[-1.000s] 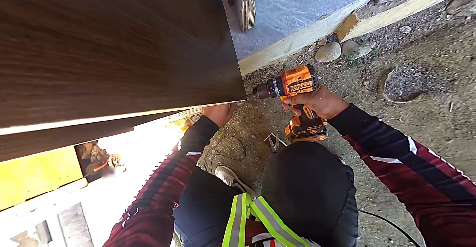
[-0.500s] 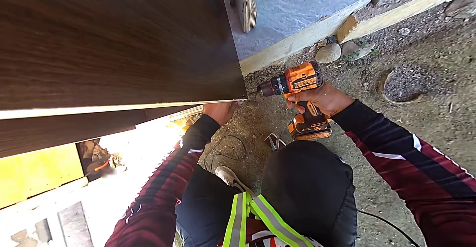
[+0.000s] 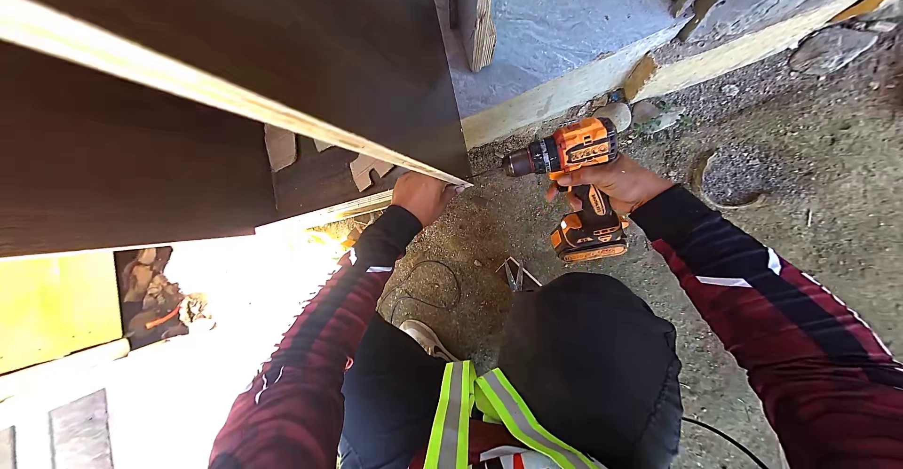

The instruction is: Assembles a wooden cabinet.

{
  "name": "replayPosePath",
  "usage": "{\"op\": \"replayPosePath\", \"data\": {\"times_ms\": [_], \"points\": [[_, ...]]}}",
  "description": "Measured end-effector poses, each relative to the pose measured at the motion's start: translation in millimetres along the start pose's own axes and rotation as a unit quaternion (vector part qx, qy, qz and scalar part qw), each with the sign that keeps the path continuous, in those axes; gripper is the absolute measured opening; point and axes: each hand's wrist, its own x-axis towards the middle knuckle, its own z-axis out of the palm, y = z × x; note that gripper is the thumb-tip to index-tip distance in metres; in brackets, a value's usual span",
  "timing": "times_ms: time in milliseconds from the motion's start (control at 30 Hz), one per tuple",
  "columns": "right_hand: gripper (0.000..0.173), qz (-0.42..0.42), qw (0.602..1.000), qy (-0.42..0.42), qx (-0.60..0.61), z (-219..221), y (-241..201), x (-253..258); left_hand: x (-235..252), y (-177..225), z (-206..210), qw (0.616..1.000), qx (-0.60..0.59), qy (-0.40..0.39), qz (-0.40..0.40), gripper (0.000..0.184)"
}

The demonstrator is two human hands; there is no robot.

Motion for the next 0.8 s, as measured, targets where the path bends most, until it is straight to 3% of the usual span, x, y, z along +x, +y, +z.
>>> {"op": "replayPosePath", "data": {"times_ms": [200, 333, 400, 433, 467, 500, 567, 600, 667, 800], "points": [[0.04, -0.025, 0.998, 0.027, -0.06, 3.6, -5.2, -8.4, -1.4, 3.8, -6.4, 0.998, -0.058, 0.036, 0.011, 0.032], [0.053, -0.085, 0.977, 0.099, -0.171, 12.5, -8.1, -45.1, -33.9, 17.3, -0.7, 0.976, -0.071, 0.205, -0.006, 0.057], [0.058, -0.066, 0.968, 0.124, -0.209, 18.8, -3.5, -62.5, -64.3, 21.2, 14.9, 0.96, -0.07, 0.265, 0.061, 0.036], [0.057, -0.035, 0.962, 0.135, -0.235, 26.4, 0.1, -68.0, -78.6, 22.7, 23.4, 0.968, -0.062, 0.219, 0.104, 0.027], [0.055, 0.003, 0.954, 0.134, -0.268, 35.3, 3.8, -69.5, -89.7, 24.6, 27.3, 0.982, -0.065, 0.117, 0.133, 0.025], [0.053, 0.044, 0.943, 0.122, -0.306, 44.9, 6.7, -66.5, -95.7, 26.6, 27.9, 0.988, -0.083, -0.019, 0.127, 0.032], [0.051, 0.115, 0.918, 0.086, -0.369, 72.7, 12.8, -51.6, -96.8, 24.7, 34.2, 0.96, -0.135, -0.237, 0.053, 0.07], [0.052, 0.141, 0.909, 0.062, -0.388, 88.8, 17.0, -41.0, -96.8, 20.3, 40.8, 0.945, -0.161, -0.284, 0.017, 0.087], [0.054, 0.182, 0.894, 0.015, -0.409, 119.6, 28.6, -17.4, -97.1, 9.0, 50.5, 0.928, -0.207, -0.309, -0.021, 0.103], [0.048, 0.244, 0.867, -0.068, -0.429, 177.3, 40.9, 18.2, -106.1, -9.9, 66.3, 0.892, -0.33, -0.307, -0.046, 0.105]]}}
